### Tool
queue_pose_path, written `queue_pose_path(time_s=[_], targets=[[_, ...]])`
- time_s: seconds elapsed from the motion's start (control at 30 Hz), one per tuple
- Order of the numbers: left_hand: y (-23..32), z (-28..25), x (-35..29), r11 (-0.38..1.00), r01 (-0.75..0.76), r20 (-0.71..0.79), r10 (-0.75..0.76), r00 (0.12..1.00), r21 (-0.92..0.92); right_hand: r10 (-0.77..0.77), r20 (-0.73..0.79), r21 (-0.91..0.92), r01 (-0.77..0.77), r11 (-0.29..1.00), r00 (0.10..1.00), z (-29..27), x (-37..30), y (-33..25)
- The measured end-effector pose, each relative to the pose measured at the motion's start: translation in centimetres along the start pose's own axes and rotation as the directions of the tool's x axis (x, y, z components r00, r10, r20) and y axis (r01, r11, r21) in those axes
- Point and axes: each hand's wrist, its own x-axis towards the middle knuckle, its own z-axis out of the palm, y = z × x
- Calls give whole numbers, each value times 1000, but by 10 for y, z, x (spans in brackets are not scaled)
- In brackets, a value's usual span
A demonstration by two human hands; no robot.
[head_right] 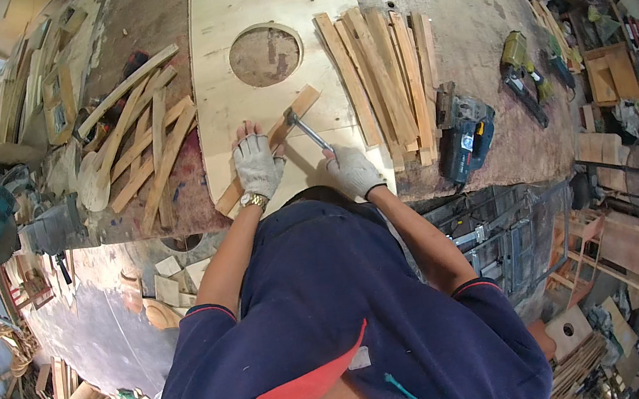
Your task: The person uses a hammer to tap small wooden strips into place on a larger wooden board with a circular cutout. They repeatedly adjust and reposition the strips, then gather them into a pile on the board.
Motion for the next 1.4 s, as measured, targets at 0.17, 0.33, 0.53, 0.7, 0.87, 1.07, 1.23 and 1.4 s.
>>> queue_pose_path(time_s=[0.17, 0.33, 0.53, 0.7, 0.87, 1.07, 1.23, 1.4], targets=[[2, -1, 1, 1000, 0, 15, 0, 1000, 20, -89, -331, 99, 128, 987, 940, -16, -9, -32], [4, -2, 3, 1000, -5, 16, 5, 1000, 0, -5, -29, 99, 8, 995, 1000, 17, -6, 11], [2, 4, 0, 999, 16, 26, -17, 1000, 41, -38, -37, 55, 40, 998, 999, -31, -12, -49], [7, -5, 5, 999, 38, 78, -39, 996, 7, 12, -85, -131, -23, 991, 996, 4, -10, -16], [-1, 3, 1, 1000, 14, -3, -14, 1000, 14, -31, -39, -268, 20, 963, 999, -14, 0, -38], [4, -2, 3, 1000, 9, 16, -9, 1000, -8, 168, 5, -377, -154, 913, 986, 8, 1, -11], [4, 4, 1, 999, 12, -17, -11, 1000, 44, 2, -43, -231, -11, 973, 999, -2, -8, -25], [1, 6, -1, 1000, -11, -25, 11, 1000, -28, 64, 4, -191, -62, 980, 998, 8, 0, -12]])
